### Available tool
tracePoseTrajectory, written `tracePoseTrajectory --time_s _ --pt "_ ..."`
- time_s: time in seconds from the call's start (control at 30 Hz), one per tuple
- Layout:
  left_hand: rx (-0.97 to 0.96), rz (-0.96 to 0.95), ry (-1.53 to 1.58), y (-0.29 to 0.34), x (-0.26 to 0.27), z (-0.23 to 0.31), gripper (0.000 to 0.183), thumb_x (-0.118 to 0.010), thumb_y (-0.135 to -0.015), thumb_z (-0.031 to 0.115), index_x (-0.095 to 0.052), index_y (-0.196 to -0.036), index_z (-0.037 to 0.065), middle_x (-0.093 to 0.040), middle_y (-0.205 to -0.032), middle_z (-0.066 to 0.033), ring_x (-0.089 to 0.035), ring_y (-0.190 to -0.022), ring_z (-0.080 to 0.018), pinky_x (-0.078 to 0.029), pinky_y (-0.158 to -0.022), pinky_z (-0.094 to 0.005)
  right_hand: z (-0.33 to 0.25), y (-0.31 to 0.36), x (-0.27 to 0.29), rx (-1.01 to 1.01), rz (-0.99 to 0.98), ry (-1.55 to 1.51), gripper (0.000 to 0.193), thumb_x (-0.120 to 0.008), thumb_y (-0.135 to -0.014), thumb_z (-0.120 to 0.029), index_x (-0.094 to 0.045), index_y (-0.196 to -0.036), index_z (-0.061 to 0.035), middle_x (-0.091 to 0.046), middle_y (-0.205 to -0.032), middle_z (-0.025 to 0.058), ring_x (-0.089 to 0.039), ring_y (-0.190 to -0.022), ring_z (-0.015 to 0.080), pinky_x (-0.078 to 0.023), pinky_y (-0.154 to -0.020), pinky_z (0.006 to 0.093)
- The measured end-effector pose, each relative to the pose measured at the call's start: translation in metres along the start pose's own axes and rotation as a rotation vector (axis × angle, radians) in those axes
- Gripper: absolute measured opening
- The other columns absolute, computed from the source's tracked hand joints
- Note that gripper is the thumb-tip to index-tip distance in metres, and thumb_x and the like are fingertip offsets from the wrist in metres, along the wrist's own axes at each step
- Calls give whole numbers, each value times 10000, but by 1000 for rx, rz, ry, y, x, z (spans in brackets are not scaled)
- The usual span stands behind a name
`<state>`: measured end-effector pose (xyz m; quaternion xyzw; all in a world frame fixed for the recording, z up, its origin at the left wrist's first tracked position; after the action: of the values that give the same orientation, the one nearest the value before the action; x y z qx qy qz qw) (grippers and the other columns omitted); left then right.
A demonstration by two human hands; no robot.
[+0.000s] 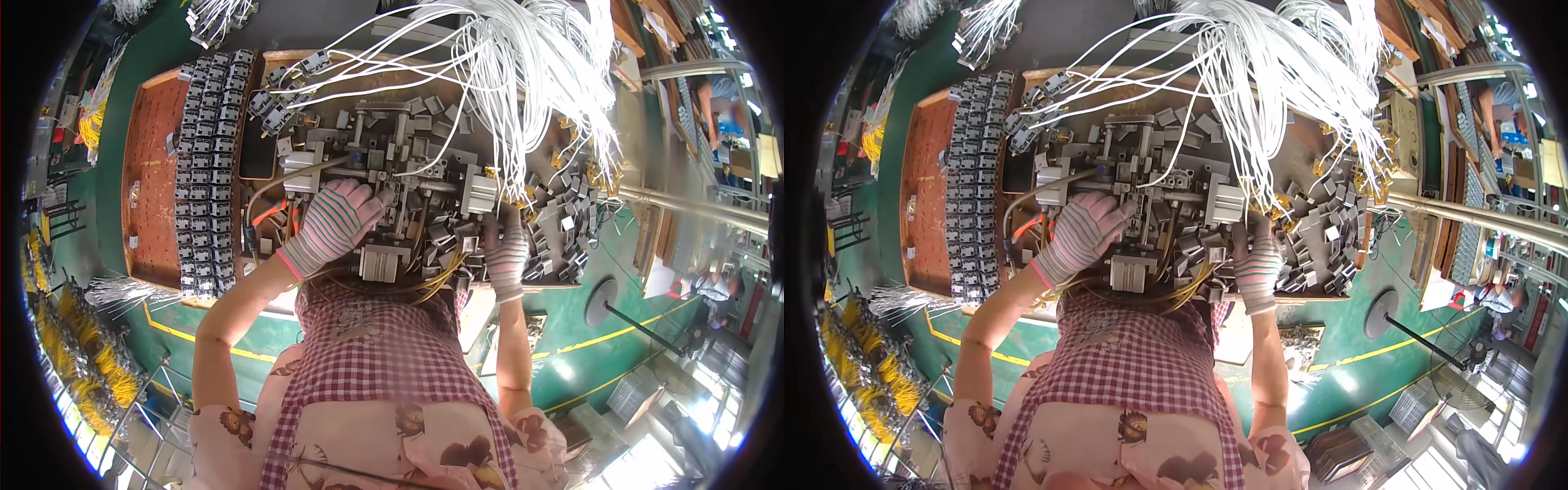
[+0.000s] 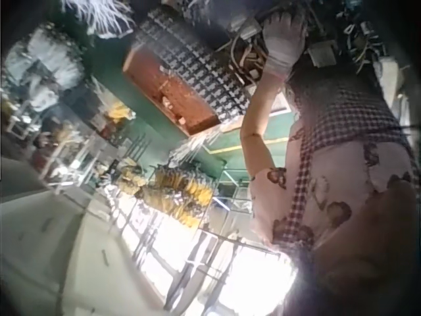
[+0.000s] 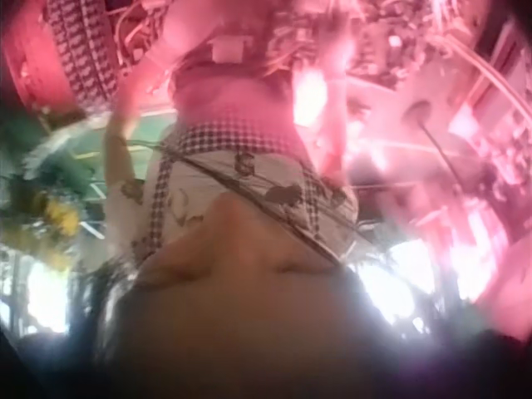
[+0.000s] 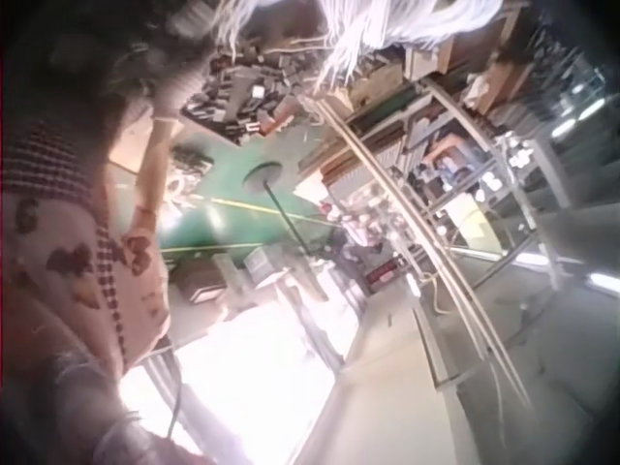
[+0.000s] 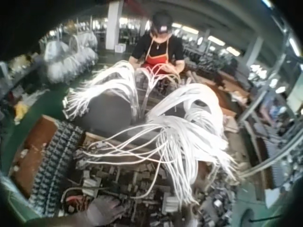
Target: Assembling and connecting wires to electrical components using a specialized manufacturing jig.
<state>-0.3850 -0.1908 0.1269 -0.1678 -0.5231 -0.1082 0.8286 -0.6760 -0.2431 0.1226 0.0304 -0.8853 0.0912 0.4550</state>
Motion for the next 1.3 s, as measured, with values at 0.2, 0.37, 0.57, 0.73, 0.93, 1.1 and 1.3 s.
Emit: tracePoseTrajectory --time_s 0.2,0.37,0.57,0.73,0.93,1.1,1.3 --pt "63 45 -7 9 10 2 475 -688 -787 198 -612 -1251 135 -553 -969 -86 -570 -967 -285 -471 -878 -434 -39 25 58 -327 -232 -977 447 -678 -898 -65 -483 -1300 -58 -637 -810 52 -600 -710 101 -505 -676 301" --pt "216 126 379 -5 16 2 455 -671 -875 296 -595 -1297 146 -596 -1075 -118 -609 -893 -272 -521 -764 -420 -34 60 75 123 -349 -204 365 -805 -689 -34 -656 -1021 -70 -654 -939 77 -627 -894 235 -503 -793 354" --pt "79 226 339 -35 24 10 534 -689 -886 406 -590 -1307 94 -645 -1159 -129 -677 -832 -193 -556 -678 -343 -31 51 65 280 -243 42 290 -677 -829 42 -687 -1096 -70 -689 -1010 116 -661 -841 260 -525 -750 358" --pt "385 -173 785 -38 104 -12 460 -699 -880 464 -717 -1055 39 -707 -832 -94 -661 -722 -190 -547 -692 -338 -68 26 71 421 -185 -40 280 -692 -801 44 -712 -1043 -96 -730 -1003 70 -688 -902 245 -534 -805 357" --pt "421 783 463 28 192 -227 276 -706 -915 260 -700 -1079 38 -704 -961 -24 -640 -908 -141 -508 -848 -278 -68 3 17 574 16 148 215 -719 -747 -98 -676 -934 -194 -686 -989 -16 -622 -960 241 -455 -848 416" --pt "1296 677 684 107 157 -409 414 -803 -811 401 -702 -1082 106 -675 -936 24 -611 -840 -113 -480 -764 -248 -65 5 37 330 -160 346 146 -708 -805 -116 -667 -942 -142 -705 -963 38 -632 -867 281 -483 -838 402" --pt "1429 690 779 101 107 -485 708 -898 -645 502 -667 -1179 98 -682 -1068 -44 -630 -956 -157 -519 -764 -367 -66 22 75 -65 -344 -163 185 -676 -857 -45 -607 -1025 -80 -690 -939 52 -652 -844 175 -509 -799 278"
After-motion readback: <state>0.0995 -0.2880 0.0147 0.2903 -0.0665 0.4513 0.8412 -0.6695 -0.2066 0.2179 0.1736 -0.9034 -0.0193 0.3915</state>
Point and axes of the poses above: each hand's wrist, its own y-axis away from the middle knuckle, its own x-axis out of the back of the hand, z = x × y, the point moved 4 cm from there along -y, towards the middle knuckle
